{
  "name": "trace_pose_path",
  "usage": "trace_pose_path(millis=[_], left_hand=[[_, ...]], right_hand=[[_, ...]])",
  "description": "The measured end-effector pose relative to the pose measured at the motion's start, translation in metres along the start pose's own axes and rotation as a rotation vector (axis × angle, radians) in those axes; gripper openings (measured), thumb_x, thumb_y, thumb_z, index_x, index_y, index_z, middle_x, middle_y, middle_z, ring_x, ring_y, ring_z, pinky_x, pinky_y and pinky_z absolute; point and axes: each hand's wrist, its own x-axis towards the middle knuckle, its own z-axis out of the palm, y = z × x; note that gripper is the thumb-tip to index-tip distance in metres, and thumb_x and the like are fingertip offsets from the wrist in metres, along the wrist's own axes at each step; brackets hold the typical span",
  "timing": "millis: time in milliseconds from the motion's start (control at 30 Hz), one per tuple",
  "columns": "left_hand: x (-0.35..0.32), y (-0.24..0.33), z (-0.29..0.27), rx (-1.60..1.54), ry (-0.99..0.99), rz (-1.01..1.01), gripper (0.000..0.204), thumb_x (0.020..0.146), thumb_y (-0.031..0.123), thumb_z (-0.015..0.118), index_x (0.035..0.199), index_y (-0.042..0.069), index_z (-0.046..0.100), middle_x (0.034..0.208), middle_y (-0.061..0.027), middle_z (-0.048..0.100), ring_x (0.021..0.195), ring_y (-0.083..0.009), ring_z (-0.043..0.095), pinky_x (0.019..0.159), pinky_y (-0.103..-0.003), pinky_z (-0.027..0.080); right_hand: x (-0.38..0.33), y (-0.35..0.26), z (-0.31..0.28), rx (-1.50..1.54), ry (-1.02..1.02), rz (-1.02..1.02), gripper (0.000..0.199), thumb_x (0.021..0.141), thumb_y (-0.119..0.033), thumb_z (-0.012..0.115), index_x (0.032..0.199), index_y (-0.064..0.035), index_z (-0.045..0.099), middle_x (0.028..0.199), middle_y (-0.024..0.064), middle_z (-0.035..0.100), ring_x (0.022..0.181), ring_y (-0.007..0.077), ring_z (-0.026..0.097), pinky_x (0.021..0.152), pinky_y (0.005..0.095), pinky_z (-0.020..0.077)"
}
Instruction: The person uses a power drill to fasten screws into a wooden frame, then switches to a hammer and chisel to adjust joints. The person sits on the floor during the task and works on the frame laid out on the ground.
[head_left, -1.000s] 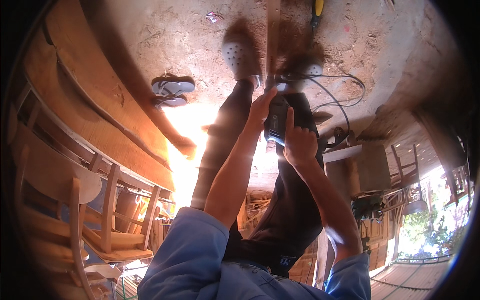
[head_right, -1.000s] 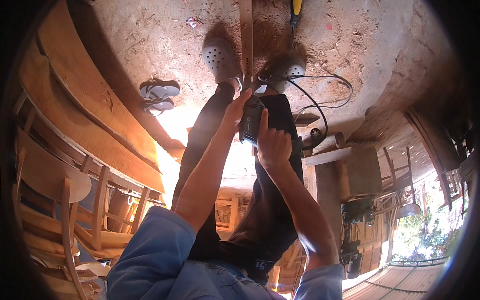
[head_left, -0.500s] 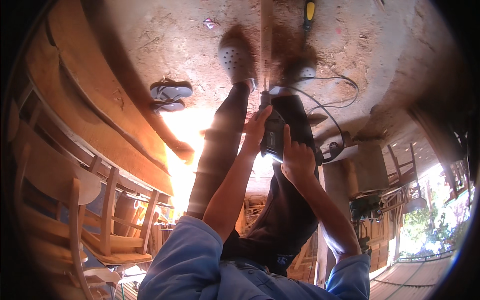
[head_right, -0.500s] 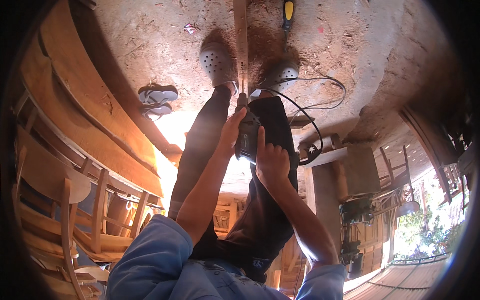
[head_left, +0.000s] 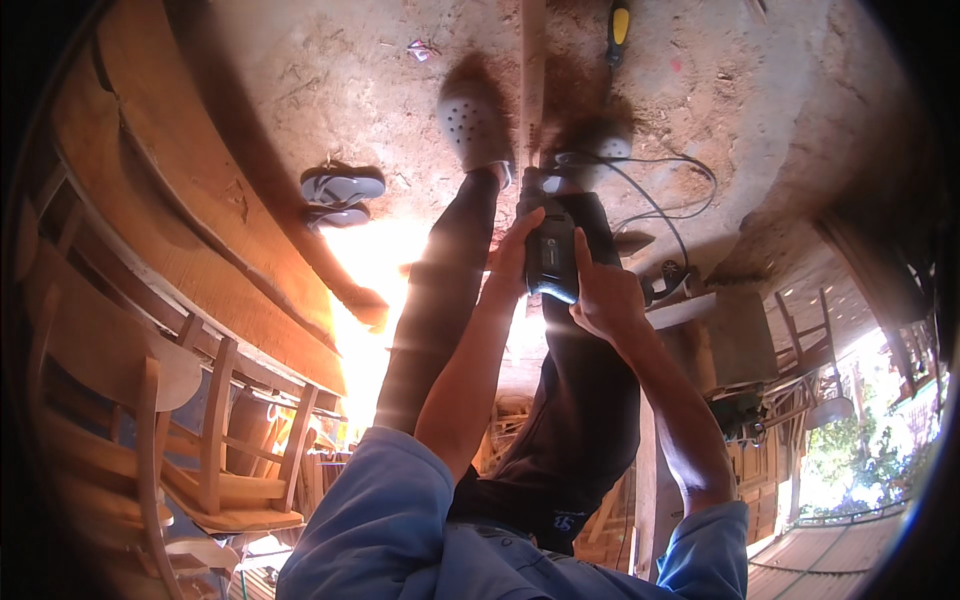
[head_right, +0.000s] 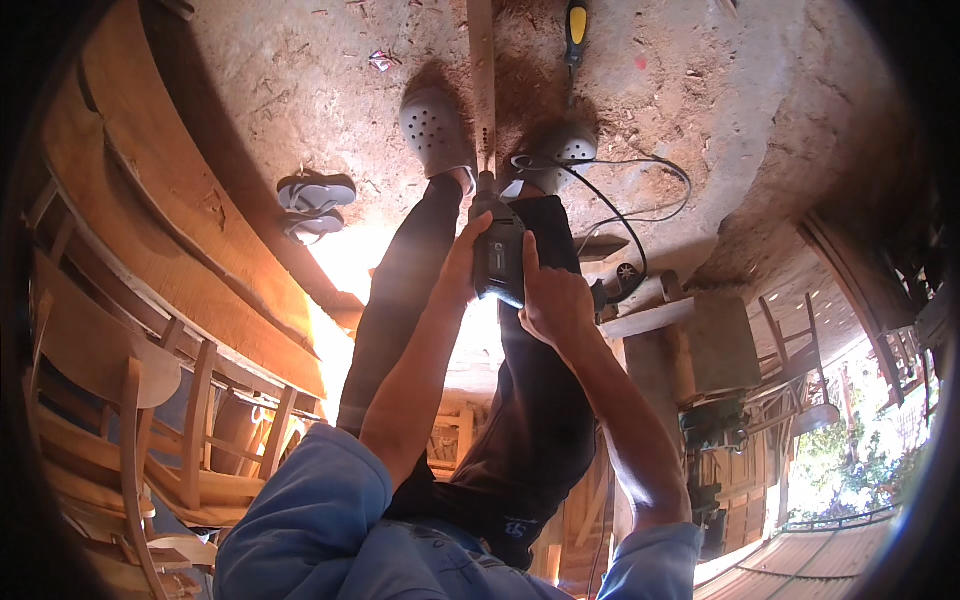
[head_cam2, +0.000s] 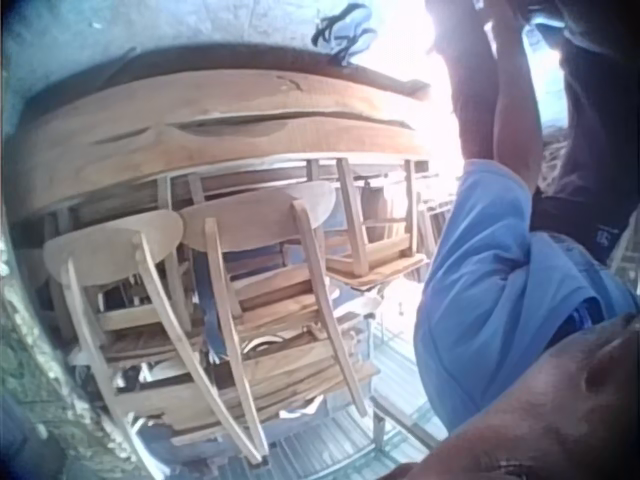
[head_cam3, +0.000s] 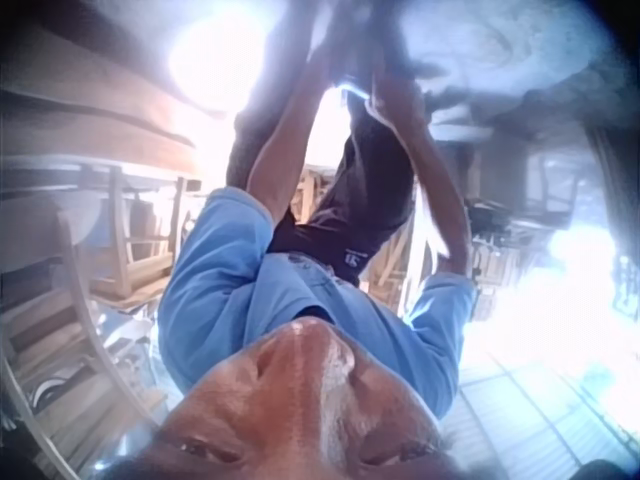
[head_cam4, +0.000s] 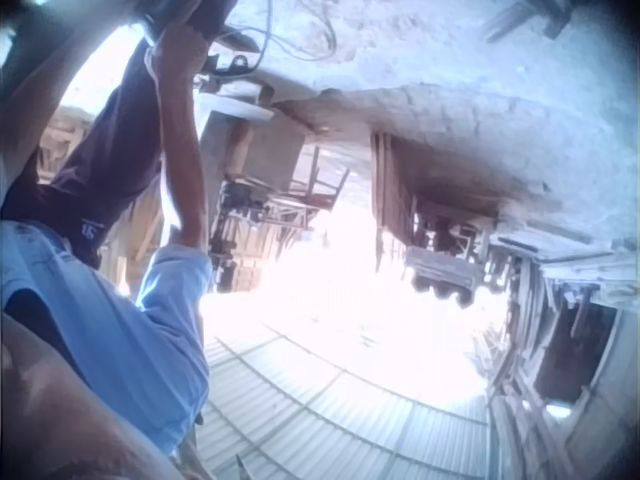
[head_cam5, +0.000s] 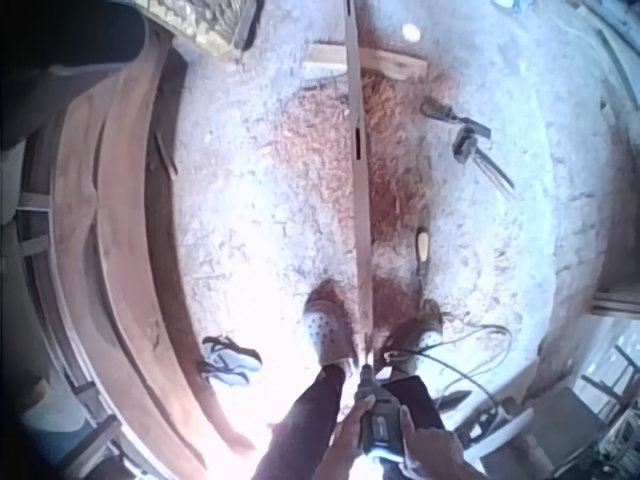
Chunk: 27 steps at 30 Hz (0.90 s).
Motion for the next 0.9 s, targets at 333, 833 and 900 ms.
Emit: trace_pose_path(millis=[333, 833, 900], left_hand=[[-0.001, 0.039, 0.055, -0.038, 0.044, -0.053, 0.031, 0.099, 0.028, 0.068, 0.116, 0.002, 0.065, 0.098, -0.0121, 0.075, 0.084, -0.0240, 0.075, 0.077, -0.038, 0.064], [0.003, 0.021, 0.019, -0.062, -0.007, -0.009, 0.043, 0.099, 0.032, 0.067, 0.127, 0.001, 0.062, 0.109, -0.0133, 0.074, 0.093, -0.0253, 0.075, 0.083, -0.040, 0.063], [0.003, 0.018, 0.011, -0.061, -0.001, 0.006, 0.042, 0.099, 0.033, 0.066, 0.126, 0.001, 0.062, 0.109, -0.0133, 0.074, 0.093, -0.0255, 0.075, 0.083, -0.040, 0.063]], right_hand=[[0.008, 0.004, -0.055, 0.242, -0.037, 0.068, 0.103, 0.069, -0.022, 0.078, 0.158, 0.0002, 0.033, 0.092, 0.0218, 0.075, 0.086, 0.0390, 0.075, 0.078, 0.0474, 0.0600], [0.013, -0.005, -0.023, 0.097, 0.021, 0.069, 0.096, 0.076, -0.021, 0.078, 0.159, 0.0001, 0.033, 0.082, 0.0150, 0.074, 0.075, 0.0353, 0.074, 0.067, 0.0476, 0.0600], [0.013, -0.006, -0.015, 0.079, 0.057, 0.062, 0.099, 0.075, -0.022, 0.081, 0.158, 0.0004, 0.034, 0.082, 0.0143, 0.073, 0.075, 0.0340, 0.074, 0.067, 0.0471, 0.0598]])
